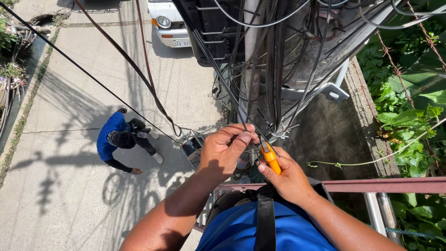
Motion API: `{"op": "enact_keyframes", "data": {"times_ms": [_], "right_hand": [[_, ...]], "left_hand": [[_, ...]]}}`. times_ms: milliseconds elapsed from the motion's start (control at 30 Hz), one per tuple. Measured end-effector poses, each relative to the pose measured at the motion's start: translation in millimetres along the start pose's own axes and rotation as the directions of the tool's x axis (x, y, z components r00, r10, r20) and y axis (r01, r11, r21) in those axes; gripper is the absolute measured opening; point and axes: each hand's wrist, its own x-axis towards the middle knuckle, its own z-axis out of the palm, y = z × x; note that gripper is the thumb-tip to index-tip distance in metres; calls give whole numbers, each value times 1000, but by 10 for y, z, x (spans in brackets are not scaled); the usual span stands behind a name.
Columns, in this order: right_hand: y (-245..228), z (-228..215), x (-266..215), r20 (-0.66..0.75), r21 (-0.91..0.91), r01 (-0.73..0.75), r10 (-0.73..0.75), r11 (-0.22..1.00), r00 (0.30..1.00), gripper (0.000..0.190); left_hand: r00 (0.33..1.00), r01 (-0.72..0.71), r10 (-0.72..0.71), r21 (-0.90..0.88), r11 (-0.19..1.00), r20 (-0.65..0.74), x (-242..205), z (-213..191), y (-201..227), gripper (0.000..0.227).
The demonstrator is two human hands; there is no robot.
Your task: The recorder is manipulating and cutting wires on a utility pole while using a pair of wire cutters.
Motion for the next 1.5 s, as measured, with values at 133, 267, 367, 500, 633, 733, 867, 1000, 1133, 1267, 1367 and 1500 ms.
{"op": "enact_keyframes", "data": {"times_ms": [133, 267, 367, 500, 633, 733, 867, 1000, 1133, 1267, 1367, 1500], "right_hand": [[59, -27, -17, -5, 10, 15, -15, 1000, 1000, 24], [53, -42, -17, 1, 30, 16, -16, 999, 1000, 23], [27, -42, -40, 8, 50, 6, -6, 999, 1000, 22], [24, -42, -26, -33, 89, -12, 15, 996, 999, 26], [-13, -73, -22, -100, 86, -49, 57, 995, 993, 37], [-5, -93, -51, -109, 31, 39, -35, 999, 993, 27], [-65, -97, -53, -74, 43, 7, -4, 999, 997, 27], [-90, -97, -84, -62, 109, 20, -13, 994, 998, 30], [-26, -90, -114, -46, 56, 11, -8, 998, 999, 29], [19, -58, -163, -44, 100, -32, 36, 994, 998, 29], [4, -93, -130, -94, 88, -11, 19, 996, 995, 29], [46, -151, -62, -167, -114, 86, -105, 990, 980, 30]], "left_hand": [[997, 79, -79, 0, 997, -19, 107, 50, 145, 21], [998, 47, -51, -82, 995, -39, 159, 58, 23, 16], [1000, 3, -5, -84, 996, -22, 149, 54, -61, 14], [1000, 21, -22, -90, 996, -11, 174, 66, -13, 16], [997, 71, -73, -58, 996, -39, 172, 68, 78, 18], [997, 54, -53, 20, 998, -60, 157, 65, 104, 19], [988, 111, -114, -35, 993, -106, 169, 74, 84, 22], [985, 122, -126, -44, 992, -114, 157, 90, 74, 24], [995, 31, -27, 44, 999, -99, 166, 88, 46, 25], [994, 56, -54, 13, 998, -98, 156, 83, 23, 24], [994, 108, -104, 102, 989, -43, 185, 151, -1, 22], [974, 213, -209, -38, 976, 91, 115, 338, -164, 19]]}}
